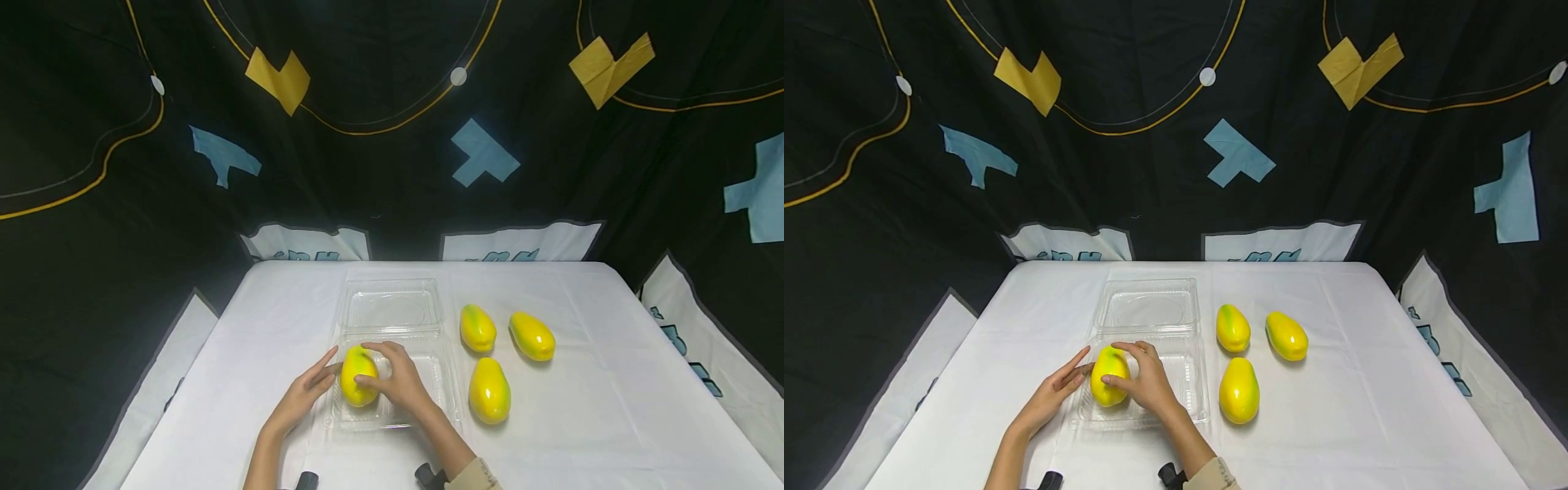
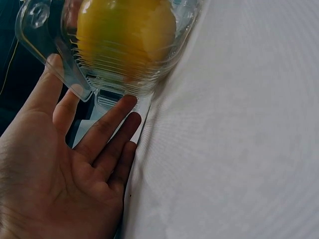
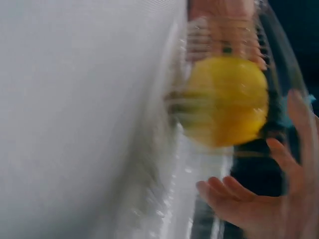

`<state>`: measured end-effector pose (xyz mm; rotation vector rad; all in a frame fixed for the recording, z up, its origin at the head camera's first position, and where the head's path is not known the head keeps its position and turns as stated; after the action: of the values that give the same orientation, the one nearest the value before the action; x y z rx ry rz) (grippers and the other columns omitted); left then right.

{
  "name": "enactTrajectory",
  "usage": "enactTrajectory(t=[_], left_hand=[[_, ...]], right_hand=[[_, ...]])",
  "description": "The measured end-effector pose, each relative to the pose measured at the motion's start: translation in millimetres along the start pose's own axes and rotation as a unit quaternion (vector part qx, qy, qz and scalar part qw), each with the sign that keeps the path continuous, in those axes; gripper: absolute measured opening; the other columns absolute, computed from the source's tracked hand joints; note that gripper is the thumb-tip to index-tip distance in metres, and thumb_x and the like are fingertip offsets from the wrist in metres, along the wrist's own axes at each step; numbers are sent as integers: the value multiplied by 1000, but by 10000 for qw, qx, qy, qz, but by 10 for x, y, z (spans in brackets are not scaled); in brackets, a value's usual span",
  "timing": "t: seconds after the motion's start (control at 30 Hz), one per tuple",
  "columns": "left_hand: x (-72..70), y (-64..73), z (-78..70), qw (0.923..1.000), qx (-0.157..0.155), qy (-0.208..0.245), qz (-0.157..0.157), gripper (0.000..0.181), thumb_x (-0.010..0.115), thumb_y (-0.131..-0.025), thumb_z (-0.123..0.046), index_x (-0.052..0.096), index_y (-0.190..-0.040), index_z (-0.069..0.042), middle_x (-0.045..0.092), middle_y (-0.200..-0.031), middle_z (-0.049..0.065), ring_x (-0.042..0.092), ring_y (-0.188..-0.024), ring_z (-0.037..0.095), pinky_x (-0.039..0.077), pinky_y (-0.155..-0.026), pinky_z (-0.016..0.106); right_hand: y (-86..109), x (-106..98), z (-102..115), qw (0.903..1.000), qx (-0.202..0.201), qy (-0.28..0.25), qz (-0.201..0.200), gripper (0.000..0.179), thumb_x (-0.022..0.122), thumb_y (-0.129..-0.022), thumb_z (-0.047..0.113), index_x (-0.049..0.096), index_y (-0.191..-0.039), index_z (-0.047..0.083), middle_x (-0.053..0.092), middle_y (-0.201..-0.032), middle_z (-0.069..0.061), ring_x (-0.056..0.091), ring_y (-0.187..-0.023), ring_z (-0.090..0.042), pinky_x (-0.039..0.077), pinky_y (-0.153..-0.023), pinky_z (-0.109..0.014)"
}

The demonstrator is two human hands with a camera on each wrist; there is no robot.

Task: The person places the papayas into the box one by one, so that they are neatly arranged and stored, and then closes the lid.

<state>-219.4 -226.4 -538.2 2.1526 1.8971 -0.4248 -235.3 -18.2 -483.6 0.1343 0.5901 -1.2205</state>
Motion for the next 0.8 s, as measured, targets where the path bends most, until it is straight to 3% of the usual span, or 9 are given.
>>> enactTrajectory(t=[0.3, 0.6, 0.8], left_hand=[[-3, -2, 12, 9999, -101, 97, 17, 51, 54, -91, -40, 37, -139, -39, 52, -131, -1, 38, -128, 29, 20, -100, 65], [45, -20, 18, 9997, -204, 83, 66, 51, 54, -91, -40, 37, -139, -40, 51, -132, -1, 38, -129, 29, 20, -100, 65], [6, -25, 15, 9998, -198, 65, 4, 51, 55, -91, -39, 37, -139, -41, 52, -132, 1, 36, -129, 31, 20, -100, 66]], right_hand=[[93, -492, 98, 9979, -349, -265, -472, 41, 69, -82, 33, 61, -120, 21, 53, -126, -3, 43, -122, -25, 40, -93, -53], [356, -1239, -58, 9901, -4, -379, -1353, 39, 70, -83, 25, 61, -120, 18, 54, -126, -3, 48, -117, -30, 39, -96, -51], [515, -1575, -209, 9814, 352, -524, -1811, 36, 67, -86, 23, 60, -120, 13, 53, -128, -6, 46, -117, -28, 32, -101, -50]])
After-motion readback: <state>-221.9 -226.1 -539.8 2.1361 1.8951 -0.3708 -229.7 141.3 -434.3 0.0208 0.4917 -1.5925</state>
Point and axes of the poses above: each hand's wrist, its own y-axis away from the middle knuckle, its own x-axis out of the palm, z = x × y, the point moved 3 cm from there along -y, towards the middle knuckle
